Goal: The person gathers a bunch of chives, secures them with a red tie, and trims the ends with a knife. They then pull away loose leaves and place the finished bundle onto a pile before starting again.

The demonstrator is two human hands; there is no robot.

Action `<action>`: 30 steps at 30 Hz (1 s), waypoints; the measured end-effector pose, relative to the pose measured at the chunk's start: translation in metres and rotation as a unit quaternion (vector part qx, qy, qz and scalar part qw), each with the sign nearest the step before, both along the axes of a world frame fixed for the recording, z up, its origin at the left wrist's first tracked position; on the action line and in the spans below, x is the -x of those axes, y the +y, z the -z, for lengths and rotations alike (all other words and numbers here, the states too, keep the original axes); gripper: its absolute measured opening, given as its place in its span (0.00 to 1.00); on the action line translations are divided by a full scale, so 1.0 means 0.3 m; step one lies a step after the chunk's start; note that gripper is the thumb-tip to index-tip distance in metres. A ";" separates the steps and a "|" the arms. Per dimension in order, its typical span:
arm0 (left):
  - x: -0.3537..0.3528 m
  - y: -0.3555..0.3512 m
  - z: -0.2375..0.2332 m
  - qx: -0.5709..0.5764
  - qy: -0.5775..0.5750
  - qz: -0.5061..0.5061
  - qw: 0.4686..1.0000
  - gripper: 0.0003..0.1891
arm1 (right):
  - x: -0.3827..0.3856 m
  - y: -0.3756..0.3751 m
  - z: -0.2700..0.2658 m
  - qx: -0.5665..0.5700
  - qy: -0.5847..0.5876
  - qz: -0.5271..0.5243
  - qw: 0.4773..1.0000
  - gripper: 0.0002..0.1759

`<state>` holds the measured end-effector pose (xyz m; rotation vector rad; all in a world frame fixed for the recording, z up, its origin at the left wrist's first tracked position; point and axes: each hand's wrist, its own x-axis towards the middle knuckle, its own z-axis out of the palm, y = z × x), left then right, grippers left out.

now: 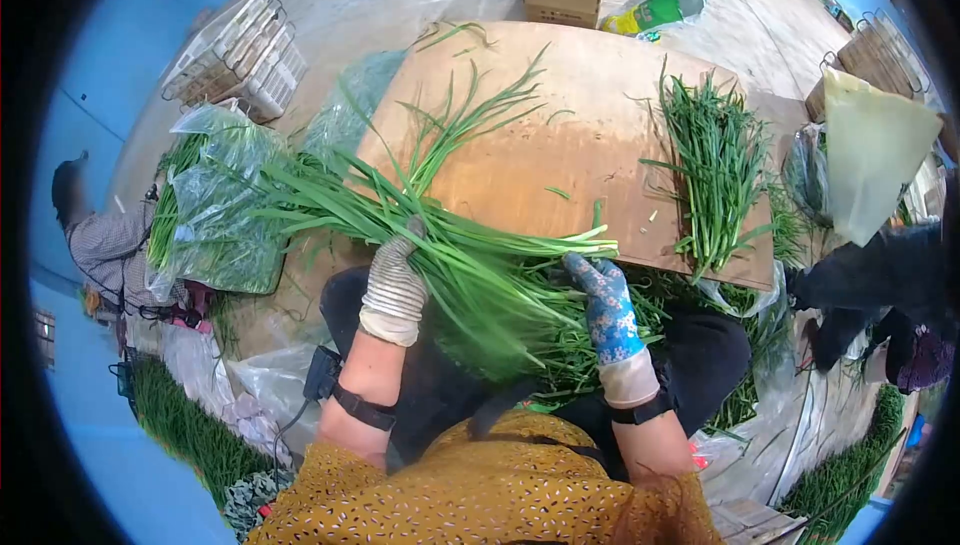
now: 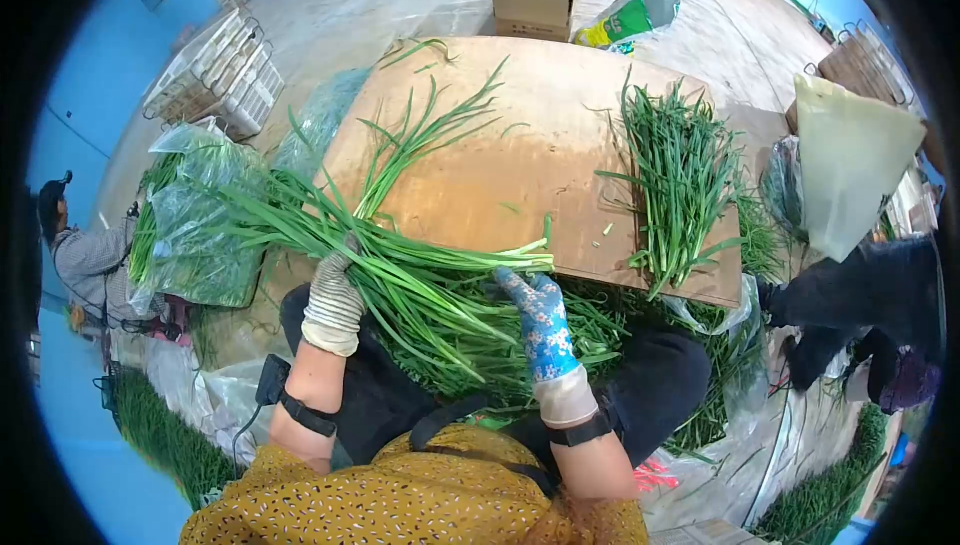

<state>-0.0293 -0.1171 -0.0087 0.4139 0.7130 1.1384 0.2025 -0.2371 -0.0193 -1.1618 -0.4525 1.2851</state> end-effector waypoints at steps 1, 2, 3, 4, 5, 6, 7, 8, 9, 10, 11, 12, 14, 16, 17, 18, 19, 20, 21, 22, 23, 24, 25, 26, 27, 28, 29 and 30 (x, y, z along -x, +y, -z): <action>-0.004 -0.003 0.005 0.006 0.003 -0.006 1.000 0.09 | -0.006 0.003 0.002 -0.002 0.014 -0.008 1.000 0.13; -0.003 -0.004 0.010 0.012 0.006 -0.012 1.000 0.09 | -0.012 0.007 0.007 -0.005 0.029 -0.016 0.999 0.12; 0.001 0.001 0.016 0.002 0.010 -0.007 1.000 0.09 | -0.014 0.008 0.027 0.007 0.034 -0.020 0.999 0.10; 0.006 0.004 0.021 0.000 0.008 -0.007 1.000 0.09 | -0.010 0.001 0.044 0.000 0.028 -0.015 0.999 0.10; 0.011 0.006 0.024 -0.001 0.007 -0.008 1.000 0.09 | -0.002 -0.010 0.057 -0.005 0.024 -0.011 1.000 0.10; 0.014 0.007 0.027 -0.002 0.005 -0.008 1.000 0.09 | 0.007 -0.018 0.062 -0.010 0.019 -0.007 1.000 0.10; 0.018 0.007 0.029 0.001 0.014 -0.014 1.000 0.10 | 0.025 -0.027 0.047 -0.017 -0.043 0.015 0.999 0.10; 0.019 0.008 0.032 0.003 0.022 -0.018 1.000 0.10 | 0.027 -0.035 0.058 -0.021 -0.054 0.017 0.998 0.10; 0.021 0.007 0.035 0.004 0.029 -0.022 0.999 0.10 | 0.028 -0.040 0.063 -0.025 -0.065 0.019 0.997 0.11; 0.024 0.007 0.039 0.013 0.021 -0.014 1.000 0.10 | 0.030 -0.042 0.062 -0.030 -0.076 0.022 0.996 0.11; 0.026 0.007 0.045 0.021 0.011 -0.007 1.000 0.11 | 0.030 -0.053 0.053 -0.019 -0.088 0.032 0.995 0.11; 0.027 0.007 0.049 0.029 0.002 0.001 1.000 0.11 | 0.012 -0.057 0.069 -0.062 -0.123 0.030 0.990 0.09; 0.025 -0.006 -0.015 0.031 0.021 -0.018 0.999 0.13 | -0.063 -0.083 0.119 -0.145 -0.192 0.027 0.970 0.07; 0.067 0.019 -0.048 0.047 0.003 -0.046 0.998 0.12 | -0.131 -0.140 0.069 -0.058 -0.213 0.076 0.972 0.07; 0.103 0.040 -0.030 0.050 -0.009 -0.059 0.997 0.14 | -0.159 -0.170 0.035 0.008 -0.180 0.091 0.979 0.07; 0.135 0.053 -0.013 0.046 0.012 -0.075 0.996 0.14 | -0.240 -0.216 0.091 0.075 -0.233 0.050 0.968 0.07; 0.165 0.065 0.000 0.040 0.031 -0.091 0.995 0.14 | -0.270 -0.243 0.089 0.166 -0.408 -0.019 0.898 0.09; 0.180 0.071 0.005 0.035 0.050 -0.106 0.992 0.15 | -0.281 -0.254 0.080 0.250 -0.564 -0.084 0.783 0.11; 0.176 0.067 -0.006 0.037 0.063 -0.108 0.991 0.15 | -0.279 -0.244 0.092 0.190 -0.623 -0.074 0.755 0.13; 0.182 0.068 0.000 0.050 0.046 -0.100 0.993 0.14 | -0.274 -0.239 0.115 0.132 -0.677 -0.061 0.721 0.15; 0.182 0.075 0.013 0.063 0.028 -0.087 0.994 0.14 | -0.274 -0.240 0.126 0.076 -0.726 -0.045 0.682 0.17; 0.175 0.079 0.023 0.077 0.009 -0.075 0.994 0.14 | -0.223 -0.187 0.105 0.049 -0.595 0.020 0.802 0.18; 0.141 0.067 -0.004 0.090 0.033 -0.104 0.990 0.13 | -0.168 -0.142 0.057 0.029 -0.448 0.048 0.892 0.16; 0.128 0.059 0.000 0.088 0.033 -0.100 0.991 0.13 | -0.132 -0.096 0.037 -0.003 -0.382 0.053 0.923 0.14; 0.123 0.054 0.001 0.085 0.034 -0.098 0.991 0.13 | -0.084 -0.056 -0.015 -0.006 -0.284 0.018 0.958 0.13; 0.122 0.050 0.000 0.080 0.035 -0.097 0.991 0.12 | -0.053 -0.019 -0.014 -0.015 -0.241 -0.017 0.970 0.11; 0.121 0.044 -0.001 0.068 0.029 -0.083 0.994 0.12 | -0.018 0.013 -0.030 0.030 -0.268 -0.027 0.963 0.10; 0.121 0.036 -0.003 0.060 0.033 -0.078 0.995 0.12 | 0.007 0.036 -0.044 0.074 -0.295 -0.039 0.952 0.09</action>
